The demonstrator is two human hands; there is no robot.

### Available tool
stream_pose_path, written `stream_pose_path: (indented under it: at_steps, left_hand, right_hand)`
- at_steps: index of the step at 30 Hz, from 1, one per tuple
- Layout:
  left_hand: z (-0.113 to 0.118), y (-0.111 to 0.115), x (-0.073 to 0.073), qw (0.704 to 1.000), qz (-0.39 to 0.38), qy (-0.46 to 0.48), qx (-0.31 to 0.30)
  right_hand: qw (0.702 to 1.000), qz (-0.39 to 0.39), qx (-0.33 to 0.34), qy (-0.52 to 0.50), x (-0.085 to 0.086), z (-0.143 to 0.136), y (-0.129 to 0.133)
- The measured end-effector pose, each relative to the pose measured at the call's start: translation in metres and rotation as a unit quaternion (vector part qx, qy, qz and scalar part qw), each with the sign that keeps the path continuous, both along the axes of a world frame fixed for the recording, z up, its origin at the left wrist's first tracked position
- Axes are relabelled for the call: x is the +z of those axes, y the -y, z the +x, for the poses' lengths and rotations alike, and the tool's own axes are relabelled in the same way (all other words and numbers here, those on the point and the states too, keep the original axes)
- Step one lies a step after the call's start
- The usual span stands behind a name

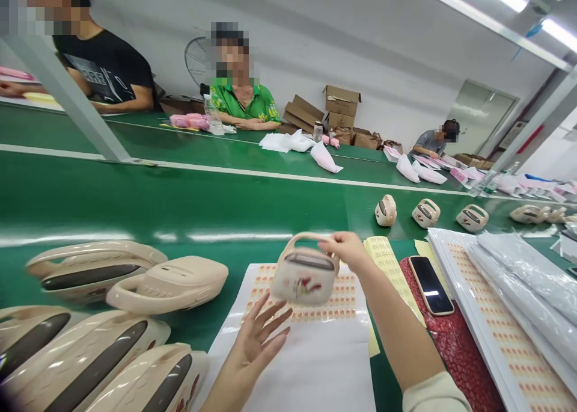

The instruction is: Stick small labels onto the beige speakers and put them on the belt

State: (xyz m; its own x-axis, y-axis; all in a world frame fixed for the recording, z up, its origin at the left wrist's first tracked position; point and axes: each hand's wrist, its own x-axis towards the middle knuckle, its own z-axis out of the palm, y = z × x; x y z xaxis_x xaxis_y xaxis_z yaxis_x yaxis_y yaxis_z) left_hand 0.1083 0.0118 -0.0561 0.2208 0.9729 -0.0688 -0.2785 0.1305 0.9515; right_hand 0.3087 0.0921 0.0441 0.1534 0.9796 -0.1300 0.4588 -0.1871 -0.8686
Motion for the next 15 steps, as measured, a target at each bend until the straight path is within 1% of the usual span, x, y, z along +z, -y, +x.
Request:
stream_pose_path:
  at_steps: [1,3,5,8,10,11,13,14,15]
  left_hand:
    - [0.001,0.001,-0.002,1.0,0.002,-0.011,0.003]
    - [0.002,0.002,-0.006,0.998,0.024,-0.049,-0.031]
    - [0.002,0.003,-0.014,0.992,0.058,-0.091,-0.06]
    - [0.003,0.0,-0.025,0.984,0.097,-0.142,-0.053]
    - [0.003,-0.003,-0.027,0.977,0.12,-0.161,-0.072]
    - [0.003,-0.004,-0.025,0.974,0.129,-0.168,-0.084]
    - [0.001,-0.005,-0.015,0.97,0.138,-0.175,-0.096]
    - [0.001,-0.004,-0.009,0.97,0.14,-0.176,-0.094]
    - [0.0,-0.003,-0.002,0.97,0.142,-0.175,-0.089]
  right_hand:
    - [0.998,0.024,-0.047,0.044,0.004,0.002,-0.015]
    - [0.983,0.057,-0.12,0.124,0.005,0.006,-0.047]
    - [0.971,0.068,-0.161,0.165,0.003,0.011,-0.078]
    - [0.96,0.053,-0.192,0.194,-0.002,0.022,-0.112]
    - [0.957,0.035,-0.2,0.207,-0.001,0.029,-0.124]
    - [0.955,0.03,-0.202,0.214,0.0,0.031,-0.127]
    - [0.948,0.031,-0.214,0.232,0.004,0.027,-0.127]
    - [0.945,0.046,-0.215,0.243,0.006,0.019,-0.122]
    - [0.944,0.078,-0.197,0.255,0.008,0.008,-0.114]
